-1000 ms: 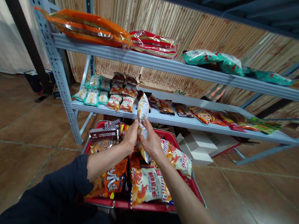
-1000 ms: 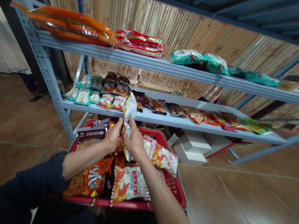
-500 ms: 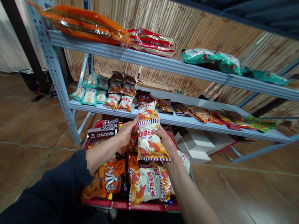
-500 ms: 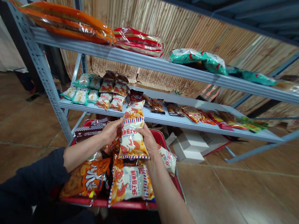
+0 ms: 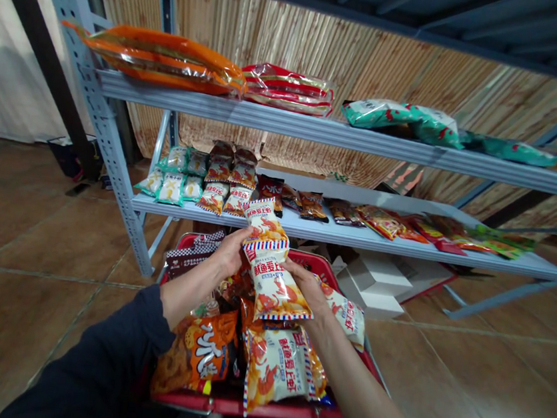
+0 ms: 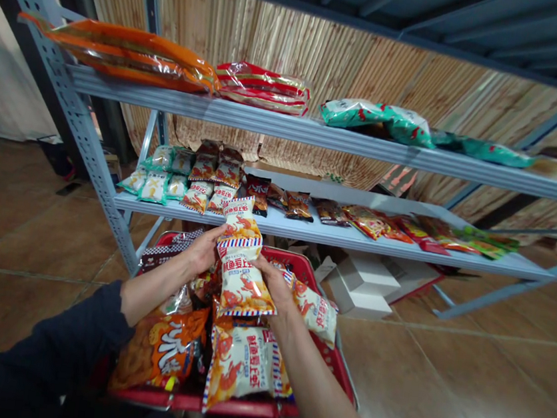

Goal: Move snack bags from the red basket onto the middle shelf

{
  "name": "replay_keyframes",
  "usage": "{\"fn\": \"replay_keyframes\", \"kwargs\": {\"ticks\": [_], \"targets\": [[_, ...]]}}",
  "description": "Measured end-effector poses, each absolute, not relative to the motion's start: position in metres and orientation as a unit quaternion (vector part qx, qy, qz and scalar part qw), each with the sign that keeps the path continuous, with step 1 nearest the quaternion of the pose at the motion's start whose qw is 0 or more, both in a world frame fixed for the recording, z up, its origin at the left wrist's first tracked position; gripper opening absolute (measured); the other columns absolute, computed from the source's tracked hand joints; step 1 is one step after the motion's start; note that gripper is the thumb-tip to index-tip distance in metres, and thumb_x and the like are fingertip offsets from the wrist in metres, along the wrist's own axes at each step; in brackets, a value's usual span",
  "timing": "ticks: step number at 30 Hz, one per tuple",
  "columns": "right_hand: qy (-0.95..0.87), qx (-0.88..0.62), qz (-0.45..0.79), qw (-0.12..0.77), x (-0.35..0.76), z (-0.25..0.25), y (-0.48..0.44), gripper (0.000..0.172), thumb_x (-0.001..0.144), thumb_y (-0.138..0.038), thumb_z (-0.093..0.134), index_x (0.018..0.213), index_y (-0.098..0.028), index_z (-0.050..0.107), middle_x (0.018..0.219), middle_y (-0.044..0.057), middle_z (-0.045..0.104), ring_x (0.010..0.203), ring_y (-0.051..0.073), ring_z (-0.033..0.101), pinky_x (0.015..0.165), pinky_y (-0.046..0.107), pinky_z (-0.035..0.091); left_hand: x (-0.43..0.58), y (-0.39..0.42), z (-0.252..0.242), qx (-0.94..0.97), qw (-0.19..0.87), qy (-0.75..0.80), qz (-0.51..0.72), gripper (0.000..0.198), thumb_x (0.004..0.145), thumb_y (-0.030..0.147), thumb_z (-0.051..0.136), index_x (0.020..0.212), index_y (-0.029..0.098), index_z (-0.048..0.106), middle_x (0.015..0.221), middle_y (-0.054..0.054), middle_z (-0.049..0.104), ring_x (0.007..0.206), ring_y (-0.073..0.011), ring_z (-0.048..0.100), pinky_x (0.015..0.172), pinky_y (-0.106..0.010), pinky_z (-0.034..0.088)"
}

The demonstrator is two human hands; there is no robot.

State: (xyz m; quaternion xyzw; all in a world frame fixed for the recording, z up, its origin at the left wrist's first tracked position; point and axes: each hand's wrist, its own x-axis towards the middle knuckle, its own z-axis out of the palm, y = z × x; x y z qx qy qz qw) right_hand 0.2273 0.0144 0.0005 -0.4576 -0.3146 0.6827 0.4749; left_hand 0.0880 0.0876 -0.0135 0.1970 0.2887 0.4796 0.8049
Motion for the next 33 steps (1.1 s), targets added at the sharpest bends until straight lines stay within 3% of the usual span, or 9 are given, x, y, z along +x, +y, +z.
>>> {"fn": "replay_keyframes", "kwargs": {"ticks": [4, 8, 14, 18, 25, 29, 33], "targets": [[-0.229, -0.453, 0.736, 0.448, 0.225, -0.002, 0.008, 0.034, 0.077, -0.029, 0.053, 0.106, -0.012, 0.055, 0.080, 0.007, 0.070, 0.071, 0.021, 0.067, 0.065, 0.033, 0.054, 0.085, 0.093, -0.016, 0.233, 0.786, 0.279, 0.499, 0.011, 0.071, 0.016, 0.064, 0.081, 0.011, 0.064, 0.076, -0.009, 0.069, 0.065, -0.0177, 0.063, 0.072, -0.032, 0.050], [-0.260, -0.435, 0.749, 0.427, 0.225, -0.005, 0.001, 0.036, 0.078, -0.032, 0.055, 0.111, -0.019, 0.054, 0.086, 0.005, 0.070, 0.075, 0.019, 0.067, 0.065, 0.030, 0.054, 0.084, 0.098, -0.016, 0.245, 0.780, 0.280, 0.503, 0.015, 0.067, 0.011, 0.065, 0.082, 0.013, 0.063, 0.075, -0.007, 0.068, 0.063, -0.0165, 0.062, 0.070, -0.032, 0.050], [-0.332, -0.439, 0.718, 0.425, 0.225, 0.003, -0.006, 0.054, 0.075, -0.028, 0.061, 0.125, -0.029, 0.042, 0.106, 0.002, 0.065, 0.087, 0.017, 0.065, 0.077, 0.032, 0.051, 0.086, 0.104, -0.009, 0.232, 0.755, 0.325, 0.519, 0.021, 0.066, 0.009, 0.066, 0.085, 0.013, 0.059, 0.071, -0.005, 0.066, 0.059, -0.0157, 0.061, 0.065, -0.032, 0.050], [-0.337, -0.438, 0.719, 0.421, 0.223, 0.008, -0.005, 0.055, 0.072, -0.028, 0.064, 0.123, -0.026, 0.043, 0.109, 0.004, 0.064, 0.090, 0.019, 0.064, 0.081, 0.034, 0.049, 0.089, 0.110, -0.008, 0.239, 0.755, 0.331, 0.514, 0.022, 0.067, 0.007, 0.064, 0.088, 0.013, 0.057, 0.072, -0.005, 0.065, 0.060, -0.0165, 0.062, 0.064, -0.032, 0.050], [-0.310, -0.433, 0.723, 0.440, 0.220, 0.014, 0.000, 0.049, 0.069, -0.025, 0.068, 0.115, -0.022, 0.050, 0.104, 0.006, 0.066, 0.090, 0.020, 0.064, 0.083, 0.035, 0.048, 0.094, 0.120, -0.005, 0.231, 0.756, 0.326, 0.519, 0.046, 0.059, 0.003, 0.068, 0.101, 0.015, 0.054, 0.071, -0.004, 0.065, 0.060, -0.0182, 0.063, 0.063, -0.033, 0.051], [-0.308, -0.451, 0.715, 0.436, 0.223, 0.011, 0.004, 0.048, 0.069, -0.026, 0.068, 0.115, -0.023, 0.052, 0.103, 0.005, 0.066, 0.093, 0.020, 0.063, 0.085, 0.035, 0.048, 0.094, 0.121, -0.005, 0.254, 0.757, 0.323, 0.509, 0.045, 0.058, 0.005, 0.068, 0.099, 0.018, 0.056, 0.071, -0.004, 0.065, 0.059, -0.0182, 0.063, 0.063, -0.033, 0.051], [-0.286, -0.468, 0.678, 0.490, 0.224, 0.009, 0.015, 0.045, 0.071, -0.031, 0.066, 0.113, -0.021, 0.054, 0.102, 0.005, 0.067, 0.095, 0.020, 0.063, 0.085, 0.034, 0.049, 0.094, 0.121, -0.005, 0.257, 0.750, 0.349, 0.500, 0.045, 0.058, 0.000, 0.063, 0.100, 0.015, 0.053, 0.065, -0.003, 0.063, 0.056, -0.0179, 0.061, 0.061, -0.034, 0.051]]}}
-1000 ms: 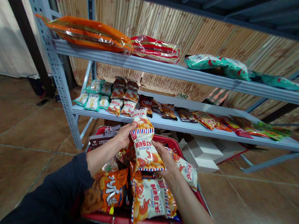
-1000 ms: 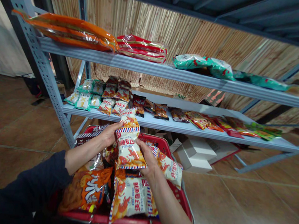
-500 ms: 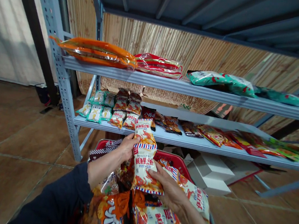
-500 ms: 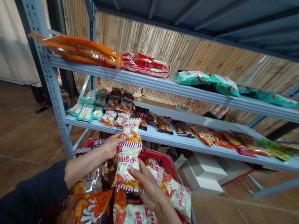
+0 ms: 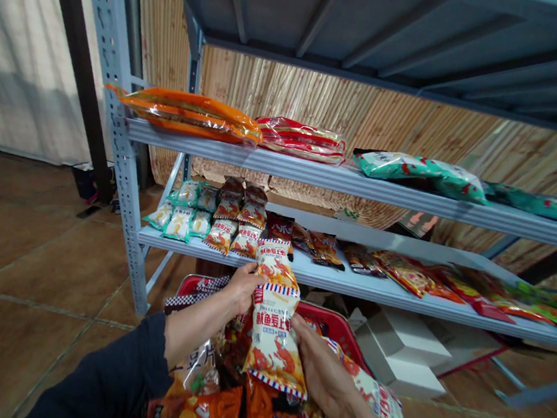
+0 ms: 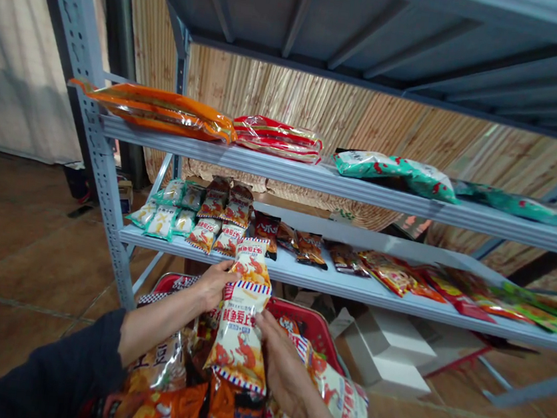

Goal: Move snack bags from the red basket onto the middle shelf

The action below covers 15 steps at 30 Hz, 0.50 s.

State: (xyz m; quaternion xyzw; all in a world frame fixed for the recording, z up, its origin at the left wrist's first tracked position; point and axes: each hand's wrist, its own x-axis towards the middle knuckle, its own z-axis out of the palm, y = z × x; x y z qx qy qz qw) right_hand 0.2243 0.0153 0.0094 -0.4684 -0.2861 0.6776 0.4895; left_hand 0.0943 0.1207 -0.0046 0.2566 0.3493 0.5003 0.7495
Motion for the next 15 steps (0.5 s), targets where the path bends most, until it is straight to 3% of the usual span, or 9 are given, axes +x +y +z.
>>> {"fn": "replay_keyframes", "kwargs": {"ticks": [6, 15], "targets": [[-0.254, -0.497, 0.660, 0.503, 0.218, 0.018, 0.035, 0.050, 0.074, -0.035, 0.063, 0.118, -0.017, 0.050, 0.091, 0.008, 0.070, 0.084, 0.024, 0.066, 0.074, 0.037, 0.053, 0.101, 0.116, -0.001, 0.271, 0.739, 0.369, 0.495, 0.043, 0.061, 0.000, 0.059, 0.101, 0.012, 0.052, 0.068, -0.004, 0.063, 0.057, -0.0181, 0.062, 0.062, -0.033, 0.050], [-0.251, -0.481, 0.643, 0.541, 0.219, 0.015, 0.060, 0.049, 0.074, -0.030, 0.063, 0.120, -0.022, 0.047, 0.092, 0.005, 0.070, 0.078, 0.022, 0.067, 0.070, 0.036, 0.054, 0.102, 0.123, 0.005, 0.279, 0.735, 0.370, 0.496, 0.038, 0.062, 0.003, 0.062, 0.098, 0.013, 0.056, 0.071, -0.004, 0.065, 0.061, -0.0171, 0.062, 0.066, -0.032, 0.050]]}}
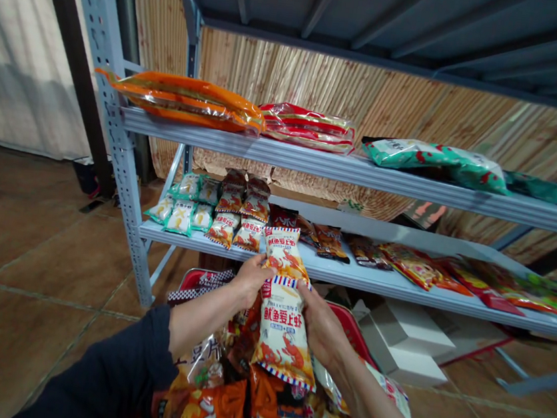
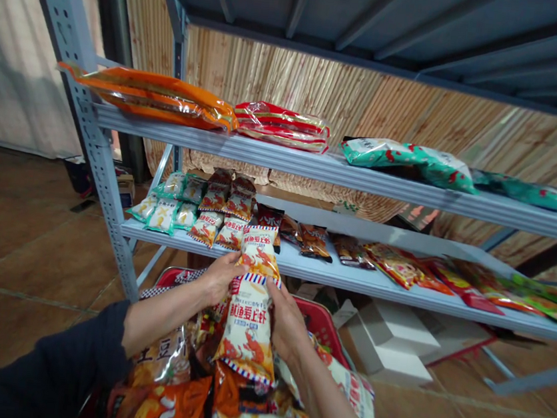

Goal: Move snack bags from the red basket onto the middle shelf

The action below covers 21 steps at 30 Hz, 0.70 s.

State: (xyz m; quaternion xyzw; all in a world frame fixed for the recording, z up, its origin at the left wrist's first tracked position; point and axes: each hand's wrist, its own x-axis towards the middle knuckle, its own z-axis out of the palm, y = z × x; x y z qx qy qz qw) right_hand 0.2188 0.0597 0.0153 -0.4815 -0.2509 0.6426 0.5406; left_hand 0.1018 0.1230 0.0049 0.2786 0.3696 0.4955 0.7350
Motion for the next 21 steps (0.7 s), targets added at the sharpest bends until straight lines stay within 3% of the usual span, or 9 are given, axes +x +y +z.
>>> {"fn": "replay_keyframes", "kwargs": {"ticks": [9, 15, 21], "targets": [[-0.216, -0.508, 0.626, 0.551, 0.218, 0.013, 0.070, 0.031, 0.076, -0.019, 0.057, 0.108, -0.019, 0.053, 0.080, 0.004, 0.071, 0.071, 0.021, 0.068, 0.069, 0.035, 0.054, 0.096, 0.126, 0.002, 0.306, 0.741, 0.345, 0.489, 0.041, 0.067, 0.013, 0.063, 0.106, 0.013, 0.053, 0.085, -0.007, 0.066, 0.068, -0.0152, 0.061, 0.070, -0.029, 0.049], [-0.196, -0.510, 0.633, 0.548, 0.220, 0.013, 0.071, 0.034, 0.079, -0.018, 0.054, 0.112, -0.019, 0.050, 0.077, 0.004, 0.071, 0.069, 0.020, 0.068, 0.069, 0.035, 0.054, 0.096, 0.125, 0.002, 0.340, 0.733, 0.372, 0.457, 0.046, 0.064, 0.009, 0.060, 0.108, 0.015, 0.053, 0.088, -0.006, 0.066, 0.071, -0.0168, 0.062, 0.072, -0.031, 0.048], [-0.198, -0.503, 0.633, 0.555, 0.223, 0.008, 0.073, 0.038, 0.079, -0.019, 0.054, 0.116, -0.019, 0.049, 0.080, 0.006, 0.071, 0.068, 0.020, 0.067, 0.068, 0.034, 0.054, 0.099, 0.117, 0.007, 0.337, 0.742, 0.380, 0.438, 0.040, 0.066, 0.008, 0.056, 0.105, 0.016, 0.055, 0.077, -0.004, 0.065, 0.063, -0.0145, 0.059, 0.065, -0.028, 0.048]]}}
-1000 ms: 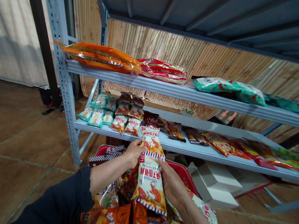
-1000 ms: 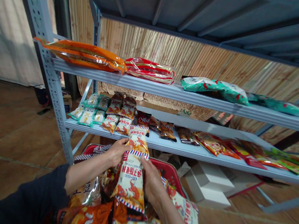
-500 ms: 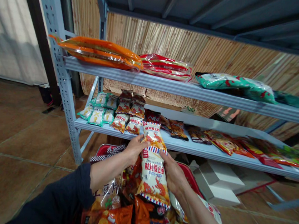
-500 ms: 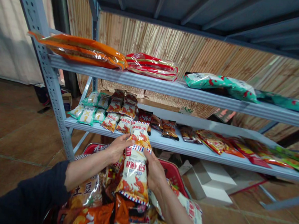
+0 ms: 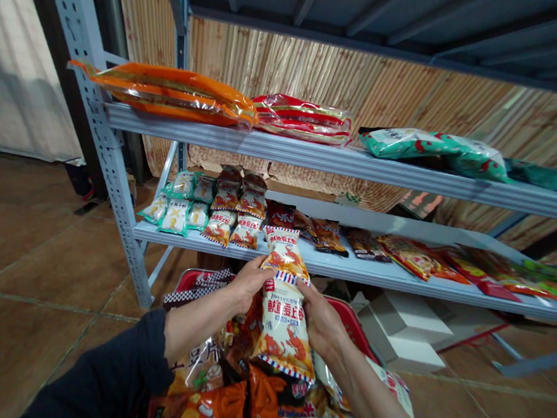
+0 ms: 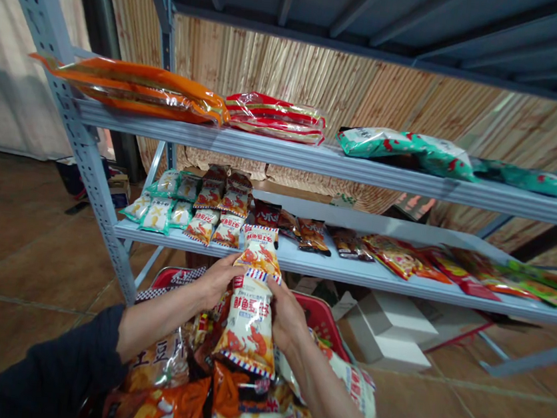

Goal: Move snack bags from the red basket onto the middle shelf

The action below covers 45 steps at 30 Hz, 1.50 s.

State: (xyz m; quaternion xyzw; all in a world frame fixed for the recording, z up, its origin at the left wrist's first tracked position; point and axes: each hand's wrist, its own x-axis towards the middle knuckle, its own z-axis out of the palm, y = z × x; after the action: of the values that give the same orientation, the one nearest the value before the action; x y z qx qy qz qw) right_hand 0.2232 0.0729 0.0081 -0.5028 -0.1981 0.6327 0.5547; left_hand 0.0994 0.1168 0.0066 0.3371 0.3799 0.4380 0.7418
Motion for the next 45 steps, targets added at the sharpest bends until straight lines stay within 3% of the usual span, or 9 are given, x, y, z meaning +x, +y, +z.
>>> {"fn": "replay_keyframes", "kwargs": {"ticks": [18, 26, 35, 41, 45], "targets": [[-0.205, -0.497, 0.626, 0.565, 0.227, 0.012, 0.062, 0.033, 0.080, -0.019, 0.052, 0.113, -0.020, 0.051, 0.082, 0.004, 0.071, 0.070, 0.019, 0.067, 0.069, 0.034, 0.054, 0.105, 0.111, 0.004, 0.343, 0.748, 0.362, 0.437, 0.045, 0.065, 0.006, 0.057, 0.108, 0.019, 0.056, 0.081, -0.003, 0.067, 0.067, -0.0156, 0.062, 0.065, -0.029, 0.050], [-0.248, -0.473, 0.641, 0.551, 0.221, 0.016, 0.049, 0.035, 0.078, -0.028, 0.058, 0.112, -0.022, 0.051, 0.091, 0.004, 0.070, 0.076, 0.019, 0.067, 0.071, 0.035, 0.055, 0.103, 0.109, 0.010, 0.313, 0.736, 0.364, 0.477, 0.045, 0.068, 0.003, 0.053, 0.110, 0.018, 0.054, 0.076, -0.002, 0.066, 0.062, -0.0132, 0.060, 0.063, -0.026, 0.049], [-0.300, -0.452, 0.644, 0.539, 0.206, 0.024, 0.044, 0.056, 0.071, -0.028, 0.066, 0.122, -0.029, 0.043, 0.099, 0.003, 0.068, 0.081, 0.019, 0.066, 0.072, 0.033, 0.054, 0.091, 0.121, 0.026, 0.326, 0.706, 0.361, 0.514, 0.055, 0.068, 0.006, 0.056, 0.120, 0.019, 0.049, 0.082, -0.004, 0.068, 0.064, -0.0146, 0.062, 0.063, -0.027, 0.050], [-0.371, -0.440, 0.629, 0.522, 0.195, 0.035, 0.062, 0.094, 0.062, -0.024, 0.074, 0.137, -0.032, 0.018, 0.100, 0.004, 0.067, 0.083, 0.019, 0.066, 0.076, 0.034, 0.052, 0.077, 0.154, 0.044, 0.354, 0.671, 0.354, 0.547, 0.053, 0.066, 0.003, 0.052, 0.117, 0.018, 0.051, 0.090, -0.006, 0.067, 0.064, -0.0134, 0.061, 0.063, -0.026, 0.050], [-0.427, -0.444, 0.587, 0.526, 0.189, 0.044, 0.098, 0.098, 0.062, -0.025, 0.073, 0.139, -0.031, 0.012, 0.092, 0.003, 0.069, 0.078, 0.018, 0.066, 0.074, 0.033, 0.052, 0.069, 0.192, 0.059, 0.380, 0.641, 0.366, 0.557, 0.053, 0.067, 0.003, 0.051, 0.118, 0.018, 0.049, 0.091, -0.007, 0.065, 0.063, -0.0135, 0.060, 0.060, -0.027, 0.049]]}}
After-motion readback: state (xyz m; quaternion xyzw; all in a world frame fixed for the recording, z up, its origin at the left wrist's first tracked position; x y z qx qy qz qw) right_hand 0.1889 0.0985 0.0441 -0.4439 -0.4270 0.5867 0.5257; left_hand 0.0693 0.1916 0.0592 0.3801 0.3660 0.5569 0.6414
